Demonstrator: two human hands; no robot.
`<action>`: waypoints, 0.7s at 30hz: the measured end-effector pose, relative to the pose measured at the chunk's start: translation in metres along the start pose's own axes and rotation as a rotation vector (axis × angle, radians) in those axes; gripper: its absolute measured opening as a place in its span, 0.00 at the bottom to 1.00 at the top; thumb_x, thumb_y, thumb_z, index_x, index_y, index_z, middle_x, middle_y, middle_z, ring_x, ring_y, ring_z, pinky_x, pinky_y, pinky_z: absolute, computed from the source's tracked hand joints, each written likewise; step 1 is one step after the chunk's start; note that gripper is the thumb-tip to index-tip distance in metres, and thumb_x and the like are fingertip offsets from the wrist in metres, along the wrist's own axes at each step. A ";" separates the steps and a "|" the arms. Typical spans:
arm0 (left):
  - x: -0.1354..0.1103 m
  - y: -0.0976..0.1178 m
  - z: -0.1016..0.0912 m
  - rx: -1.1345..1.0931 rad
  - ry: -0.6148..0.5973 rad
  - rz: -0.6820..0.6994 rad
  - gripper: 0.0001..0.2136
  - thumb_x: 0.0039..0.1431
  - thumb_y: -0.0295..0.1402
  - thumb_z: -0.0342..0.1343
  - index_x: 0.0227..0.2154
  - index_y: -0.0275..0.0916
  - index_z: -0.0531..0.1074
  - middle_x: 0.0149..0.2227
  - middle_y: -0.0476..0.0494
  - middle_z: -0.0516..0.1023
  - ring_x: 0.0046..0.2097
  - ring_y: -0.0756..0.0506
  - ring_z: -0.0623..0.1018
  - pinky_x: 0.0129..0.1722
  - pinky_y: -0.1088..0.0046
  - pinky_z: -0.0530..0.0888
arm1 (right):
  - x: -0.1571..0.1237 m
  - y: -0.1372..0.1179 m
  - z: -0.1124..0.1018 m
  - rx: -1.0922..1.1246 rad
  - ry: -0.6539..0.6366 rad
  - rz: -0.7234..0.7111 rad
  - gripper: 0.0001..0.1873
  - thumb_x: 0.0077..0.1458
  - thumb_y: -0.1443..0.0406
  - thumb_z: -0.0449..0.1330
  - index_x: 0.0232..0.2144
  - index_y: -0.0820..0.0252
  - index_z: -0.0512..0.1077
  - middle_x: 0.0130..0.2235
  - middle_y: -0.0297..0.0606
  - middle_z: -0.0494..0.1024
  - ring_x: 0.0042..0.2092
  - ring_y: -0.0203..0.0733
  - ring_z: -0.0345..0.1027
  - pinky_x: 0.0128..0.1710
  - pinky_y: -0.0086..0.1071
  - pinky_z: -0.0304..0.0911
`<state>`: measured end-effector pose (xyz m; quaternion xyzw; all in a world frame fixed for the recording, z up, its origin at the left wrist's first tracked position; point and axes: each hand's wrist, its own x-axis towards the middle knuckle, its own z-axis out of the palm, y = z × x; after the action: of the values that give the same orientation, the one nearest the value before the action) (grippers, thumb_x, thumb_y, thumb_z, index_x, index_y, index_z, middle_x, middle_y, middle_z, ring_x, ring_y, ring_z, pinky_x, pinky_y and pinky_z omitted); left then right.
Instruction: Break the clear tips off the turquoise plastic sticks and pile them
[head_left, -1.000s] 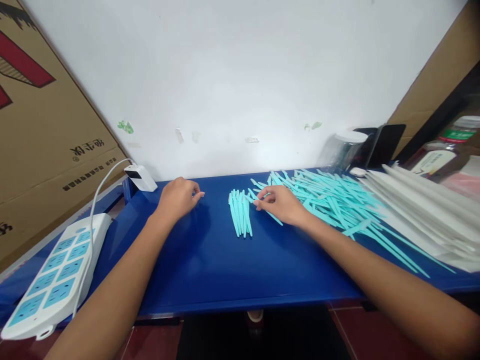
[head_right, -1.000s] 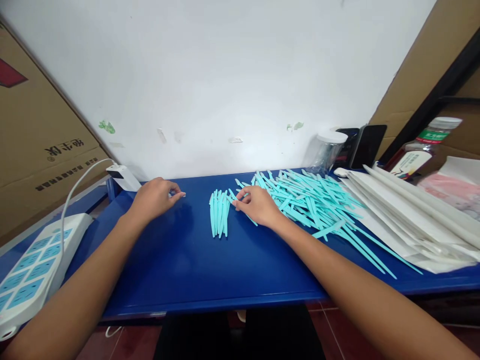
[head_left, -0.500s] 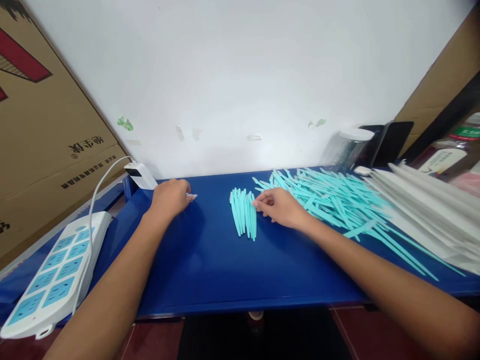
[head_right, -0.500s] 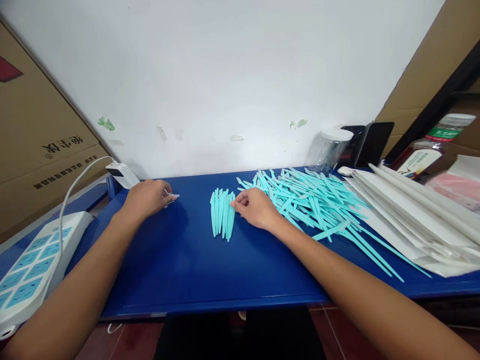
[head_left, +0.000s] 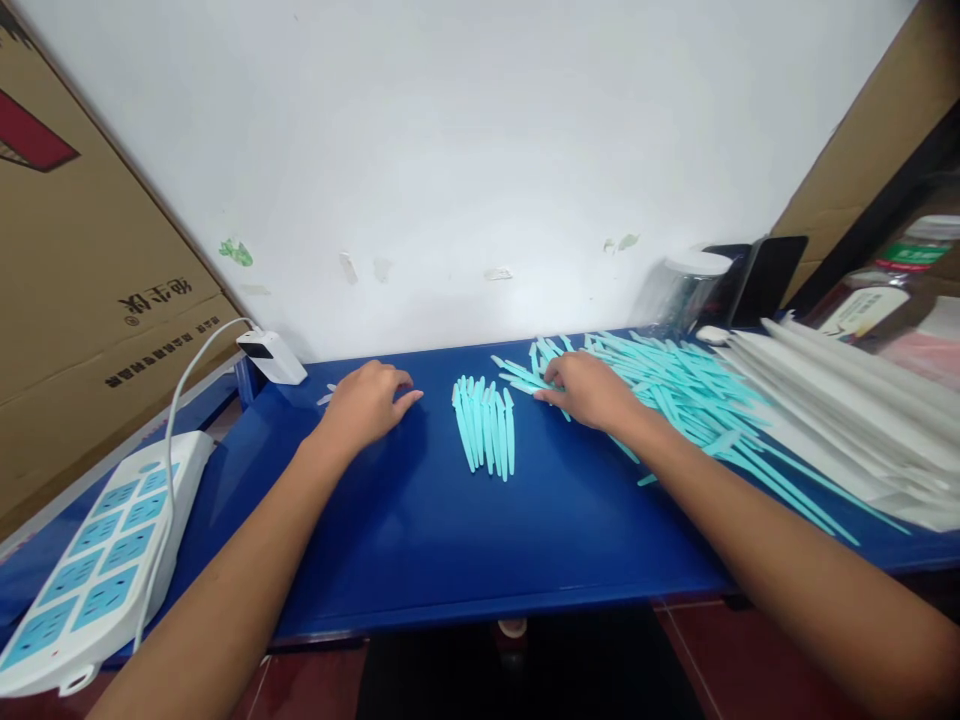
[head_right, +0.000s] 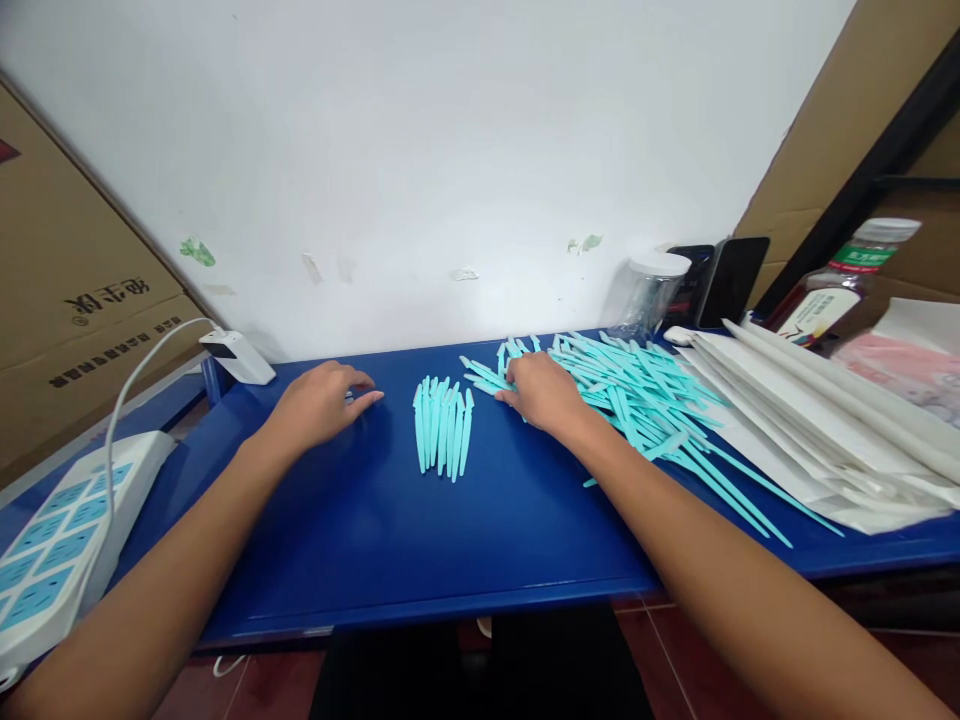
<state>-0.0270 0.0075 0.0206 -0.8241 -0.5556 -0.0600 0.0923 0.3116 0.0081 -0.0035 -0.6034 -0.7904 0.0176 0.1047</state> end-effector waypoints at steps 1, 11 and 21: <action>0.000 0.003 0.001 -0.009 0.000 0.016 0.16 0.69 0.43 0.53 0.44 0.40 0.82 0.44 0.36 0.84 0.50 0.34 0.79 0.46 0.61 0.74 | 0.000 -0.004 -0.001 -0.036 -0.001 0.004 0.12 0.63 0.57 0.65 0.37 0.61 0.80 0.39 0.48 0.82 0.44 0.53 0.75 0.37 0.37 0.62; -0.001 0.014 -0.001 -0.130 0.067 0.054 0.13 0.69 0.40 0.54 0.42 0.40 0.81 0.41 0.38 0.84 0.46 0.36 0.79 0.43 0.62 0.73 | 0.002 0.004 -0.017 -0.108 0.038 0.089 0.17 0.69 0.58 0.57 0.35 0.61 0.80 0.35 0.50 0.83 0.39 0.54 0.76 0.35 0.38 0.59; -0.002 0.022 0.003 -0.295 0.123 0.152 0.11 0.69 0.39 0.56 0.41 0.41 0.82 0.41 0.40 0.85 0.45 0.38 0.80 0.43 0.61 0.74 | 0.001 0.029 -0.037 0.078 0.144 0.261 0.15 0.69 0.57 0.55 0.38 0.58 0.78 0.31 0.45 0.82 0.36 0.51 0.76 0.34 0.38 0.57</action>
<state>-0.0073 -0.0018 0.0151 -0.8632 -0.4700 -0.1842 0.0086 0.3459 0.0129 0.0280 -0.6963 -0.6942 0.0181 0.1814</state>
